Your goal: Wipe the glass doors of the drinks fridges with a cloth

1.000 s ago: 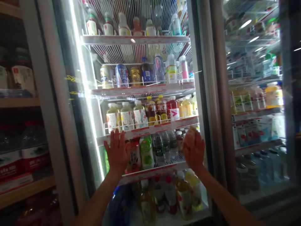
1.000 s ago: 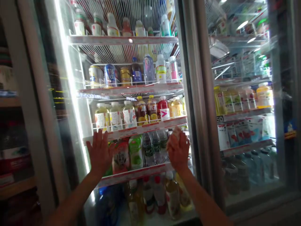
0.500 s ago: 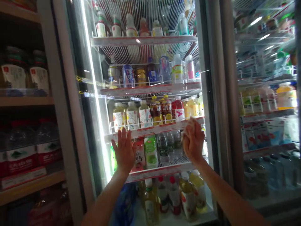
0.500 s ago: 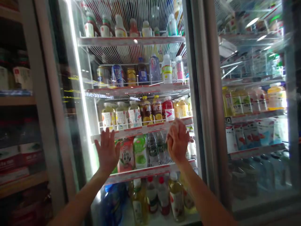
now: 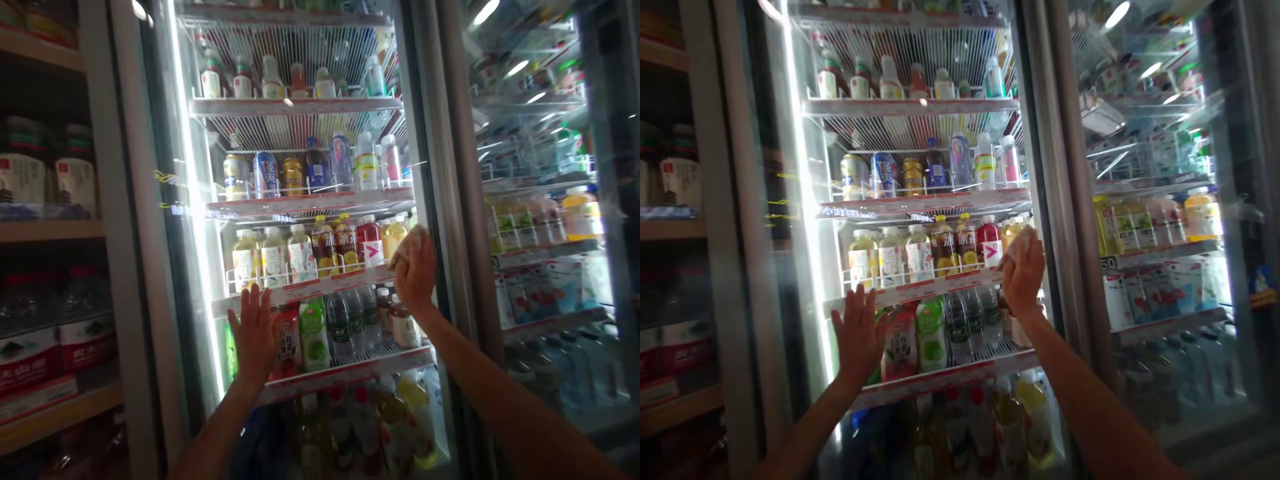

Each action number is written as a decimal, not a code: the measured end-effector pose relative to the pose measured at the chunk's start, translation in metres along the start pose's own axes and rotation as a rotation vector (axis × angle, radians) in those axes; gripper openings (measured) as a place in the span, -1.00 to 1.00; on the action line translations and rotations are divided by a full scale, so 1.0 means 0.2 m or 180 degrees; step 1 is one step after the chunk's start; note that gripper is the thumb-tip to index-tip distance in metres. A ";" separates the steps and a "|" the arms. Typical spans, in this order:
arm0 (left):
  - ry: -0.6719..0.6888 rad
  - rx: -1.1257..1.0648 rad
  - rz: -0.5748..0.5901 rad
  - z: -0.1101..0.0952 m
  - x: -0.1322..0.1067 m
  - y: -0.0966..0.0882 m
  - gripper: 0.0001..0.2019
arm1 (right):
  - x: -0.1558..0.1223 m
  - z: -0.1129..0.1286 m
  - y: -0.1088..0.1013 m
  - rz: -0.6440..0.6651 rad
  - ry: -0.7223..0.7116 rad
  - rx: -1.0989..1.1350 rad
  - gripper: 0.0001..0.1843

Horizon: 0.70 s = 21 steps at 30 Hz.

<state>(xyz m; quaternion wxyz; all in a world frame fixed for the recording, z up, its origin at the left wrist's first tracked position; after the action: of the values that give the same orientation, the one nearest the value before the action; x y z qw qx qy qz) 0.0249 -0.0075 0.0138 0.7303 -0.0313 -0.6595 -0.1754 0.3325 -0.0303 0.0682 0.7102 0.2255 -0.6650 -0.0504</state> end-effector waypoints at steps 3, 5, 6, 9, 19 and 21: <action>0.0031 -0.0007 -0.0008 0.00 0.00 -0.01 -0.37 | -0.04 0.25 0.06 0.0409 -0.0779 0.0360 -0.29; 0.0076 -0.0008 -0.0007 0.01 0.01 -0.02 -0.38 | -0.07 0.29 0.06 0.0608 -0.1097 0.0404 -0.33; 0.0110 -0.0014 -0.0006 0.01 0.01 -0.03 -0.40 | -0.05 0.23 0.05 0.0539 -0.0980 0.0302 -0.35; 0.0162 -0.0046 -0.0007 0.03 0.08 -0.05 -0.44 | 0.07 -0.06 -0.02 0.0032 -0.0070 -0.0120 -0.39; -0.0237 0.0058 0.0462 0.12 0.31 0.06 -0.38 | 0.05 0.22 0.09 0.0517 -0.0938 0.0461 -0.48; -0.0234 0.0074 0.0453 0.11 0.30 0.06 -0.38 | 0.15 0.04 0.04 0.0137 -0.0456 0.0242 -0.46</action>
<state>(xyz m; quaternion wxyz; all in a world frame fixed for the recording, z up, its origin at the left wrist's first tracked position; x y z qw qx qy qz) 0.0114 -0.0024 0.0770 0.7165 -0.0760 -0.6839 -0.1142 0.3257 -0.0355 0.0986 0.6527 0.2337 -0.7202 -0.0259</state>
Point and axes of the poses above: each hand's wrist, its own x-axis towards the middle knuckle, its own y-axis out of the palm, z = x × y, the point moved 9 cm from there along x, towards the middle knuckle, and after that the axes turned 14 degrees about -z, right-handed, at the moved point
